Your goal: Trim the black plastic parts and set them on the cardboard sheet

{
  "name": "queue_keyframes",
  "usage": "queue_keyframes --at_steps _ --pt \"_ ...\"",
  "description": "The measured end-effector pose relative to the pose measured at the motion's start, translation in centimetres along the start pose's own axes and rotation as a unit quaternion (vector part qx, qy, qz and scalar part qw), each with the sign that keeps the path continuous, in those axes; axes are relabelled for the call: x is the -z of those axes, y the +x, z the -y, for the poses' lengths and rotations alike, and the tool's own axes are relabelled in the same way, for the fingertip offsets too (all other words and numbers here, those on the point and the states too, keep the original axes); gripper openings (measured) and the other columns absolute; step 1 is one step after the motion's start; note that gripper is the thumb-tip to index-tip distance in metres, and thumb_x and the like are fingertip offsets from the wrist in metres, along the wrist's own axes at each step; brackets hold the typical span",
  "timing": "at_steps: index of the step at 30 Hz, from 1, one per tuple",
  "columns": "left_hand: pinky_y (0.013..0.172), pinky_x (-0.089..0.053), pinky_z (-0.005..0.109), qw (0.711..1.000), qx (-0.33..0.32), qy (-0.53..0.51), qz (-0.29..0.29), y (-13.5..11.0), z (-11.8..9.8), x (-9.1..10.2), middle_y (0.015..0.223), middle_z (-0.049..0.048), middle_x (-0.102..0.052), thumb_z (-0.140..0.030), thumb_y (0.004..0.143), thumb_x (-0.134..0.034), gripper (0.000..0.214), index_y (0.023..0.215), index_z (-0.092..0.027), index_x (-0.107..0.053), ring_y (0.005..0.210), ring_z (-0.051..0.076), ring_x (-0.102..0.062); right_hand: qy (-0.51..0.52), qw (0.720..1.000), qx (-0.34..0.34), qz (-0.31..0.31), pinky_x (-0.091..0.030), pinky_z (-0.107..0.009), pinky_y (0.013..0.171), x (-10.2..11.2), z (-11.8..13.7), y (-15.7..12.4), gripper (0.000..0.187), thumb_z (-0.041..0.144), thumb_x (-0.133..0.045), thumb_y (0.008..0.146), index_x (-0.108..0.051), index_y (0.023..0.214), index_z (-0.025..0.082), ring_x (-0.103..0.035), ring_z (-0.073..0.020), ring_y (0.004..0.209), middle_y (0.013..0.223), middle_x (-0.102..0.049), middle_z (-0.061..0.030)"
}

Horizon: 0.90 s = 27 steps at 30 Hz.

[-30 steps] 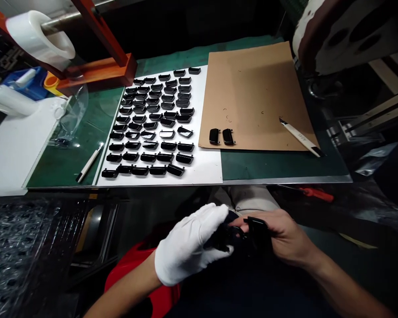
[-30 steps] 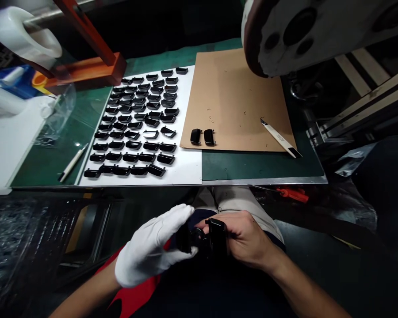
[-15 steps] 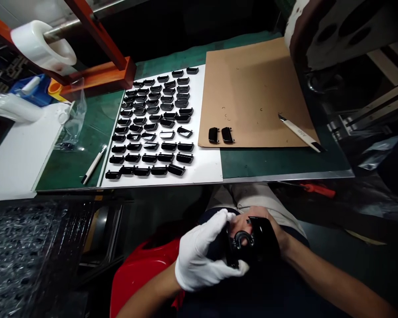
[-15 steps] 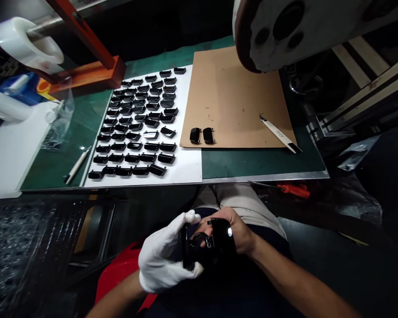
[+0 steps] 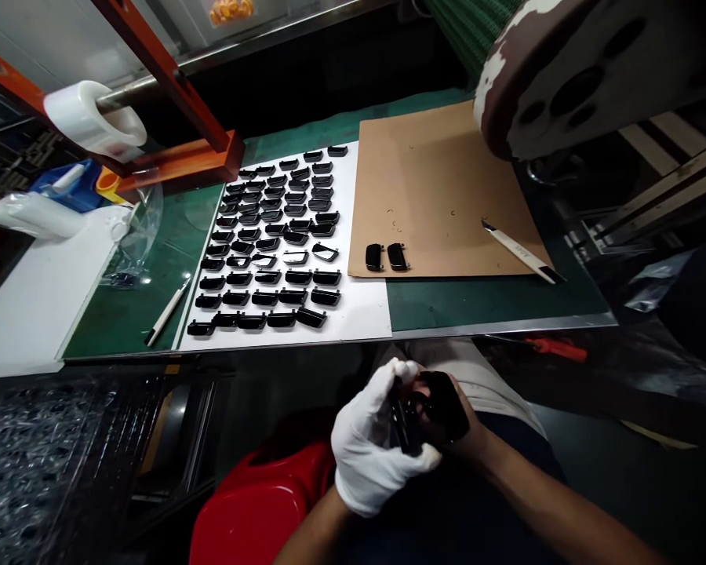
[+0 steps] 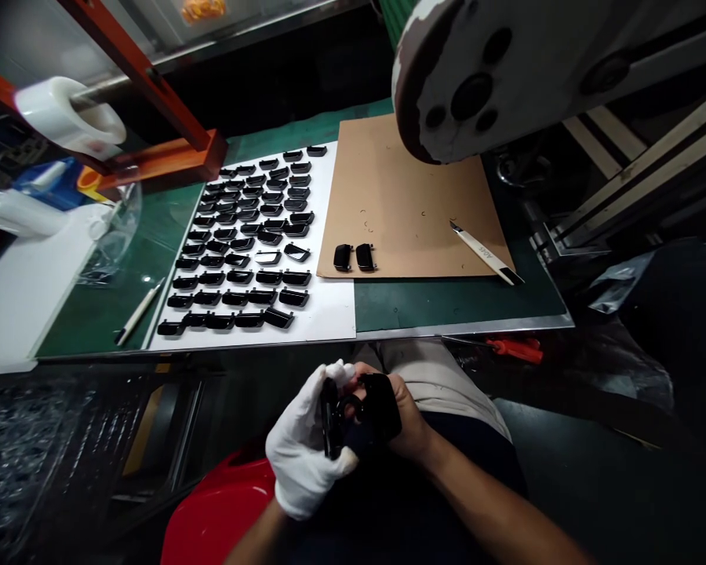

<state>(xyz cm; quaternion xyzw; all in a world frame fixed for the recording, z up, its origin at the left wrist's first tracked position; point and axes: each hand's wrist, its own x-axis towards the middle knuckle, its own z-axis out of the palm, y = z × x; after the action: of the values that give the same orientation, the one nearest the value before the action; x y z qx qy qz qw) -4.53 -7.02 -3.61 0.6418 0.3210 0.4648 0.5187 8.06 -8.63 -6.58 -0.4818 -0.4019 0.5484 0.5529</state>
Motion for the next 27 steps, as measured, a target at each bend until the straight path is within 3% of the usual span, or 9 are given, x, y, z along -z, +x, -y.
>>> queue_keyframes --at_steps 3,7,10,13,16,19,21,24,27 --pt "0.095 -0.053 0.035 0.985 0.016 0.145 0.09 0.9 0.0 2.0 0.121 0.0083 -0.063 -0.024 0.073 -0.075 0.066 0.133 -0.023 -0.048 0.108 0.025 -0.063 -0.086 0.996 0.039 -0.005 -0.048 -0.03 0.061 2.2 0.4 -0.4 0.029 0.042 -0.058 0.079 -0.061 0.06 0.021 -0.058 -0.0176 0.064 0.065 -0.061 -0.0033" --pt "0.099 -0.049 0.037 0.919 0.005 0.32 0.231 1.9 0.5 3.8 0.122 0.0073 -0.063 -0.02 0.073 -0.074 0.063 0.13 -0.022 -0.047 0.113 0.024 -0.059 -0.246 0.967 0.06 0.022 -0.04 -0.026 0.054 3.9 2.0 -1.5 0.019 0.013 -0.051 0.078 -0.06 0.061 0.018 -0.053 -0.0146 0.058 0.06 -0.056 -0.0013" --pt "0.101 -0.046 0.041 0.859 0.025 0.403 0.315 2.2 0.7 3.4 0.122 0.0079 -0.062 -0.017 0.072 -0.072 0.06 0.127 -0.02 -0.047 0.115 0.025 -0.057 -0.361 0.93 0.07 0.024 -0.031 -0.027 0.052 3.2 2.9 -2.4 0.025 -0.001 -0.041 0.067 -0.052 0.055 0.017 -0.046 -0.0144 0.054 0.055 -0.05 -0.0007" --pt "0.104 -0.042 0.042 0.789 0.072 0.464 0.397 2.3 0.8 2.0 0.119 0.0095 -0.063 -0.016 0.074 -0.068 0.048 0.119 -0.018 -0.051 0.11 0.024 -0.059 -0.465 0.882 0.068 0.033 -0.031 -0.03 0.055 1.7 2.9 -3.2 0.03 -0.006 -0.035 0.061 -0.054 0.059 0.017 -0.05 -0.0172 0.057 0.058 -0.055 -0.0032" --pt "0.104 -0.041 0.041 0.758 0.089 0.484 0.427 2.1 1.1 0.9 0.108 0.0115 -0.067 -0.014 0.072 -0.066 0.04 0.111 -0.013 -0.057 0.101 0.025 -0.064 -0.535 0.842 0.058 0.039 -0.031 -0.031 0.054 0.5 2.9 -4.0 0.034 -0.008 -0.034 0.061 -0.056 0.061 0.017 -0.053 -0.0181 0.055 0.058 -0.059 -0.0044" --pt "0.101 -0.043 0.045 0.747 0.092 0.504 0.424 2.3 1.2 0.6 0.104 0.0153 -0.068 -0.01 0.072 -0.064 0.038 0.11 -0.009 -0.059 0.1 0.029 -0.064 -0.553 0.829 0.082 0.024 -0.033 -0.031 0.053 0.6 3.7 -4.7 0.034 -0.008 -0.034 0.063 -0.057 0.063 0.018 -0.055 -0.0177 0.054 0.059 -0.06 -0.0033" --pt "0.1 -0.044 0.046 0.746 0.088 0.515 0.413 3.3 1.0 0.7 0.107 0.0147 -0.067 -0.01 0.072 -0.065 0.042 0.113 -0.01 -0.057 0.104 0.03 -0.063 -0.535 0.838 0.106 0.004 -0.036 -0.03 0.053 1.6 4.6 -4.8 0.034 -0.006 -0.034 0.063 -0.056 0.065 0.018 -0.055 -0.0173 0.056 0.061 -0.059 -0.0029" --pt "0.099 -0.047 0.04 0.804 0.017 0.482 0.348 6.3 0.7 0.6 0.116 0.0101 -0.064 -0.018 0.074 -0.07 0.051 0.122 -0.017 -0.051 0.112 0.027 -0.059 -0.476 0.87 0.126 -0.042 -0.042 -0.028 0.055 4.3 5.9 -4.6 0.027 -0.001 -0.035 0.067 -0.054 0.064 0.019 -0.057 -0.017 0.059 0.063 -0.058 -0.0037" --pt "0.101 -0.045 0.038 0.864 -0.089 0.428 0.249 10.8 1.1 -0.8 0.124 0.0106 -0.061 -0.027 0.079 -0.069 0.054 0.127 -0.017 -0.047 0.116 0.024 -0.056 -0.399 0.907 0.072 -0.114 -0.045 -0.025 0.053 7.5 6.4 -4.4 0.025 0.017 -0.043 0.084 -0.057 0.064 0.02 -0.058 -0.0157 0.058 0.064 -0.06 -0.0035"
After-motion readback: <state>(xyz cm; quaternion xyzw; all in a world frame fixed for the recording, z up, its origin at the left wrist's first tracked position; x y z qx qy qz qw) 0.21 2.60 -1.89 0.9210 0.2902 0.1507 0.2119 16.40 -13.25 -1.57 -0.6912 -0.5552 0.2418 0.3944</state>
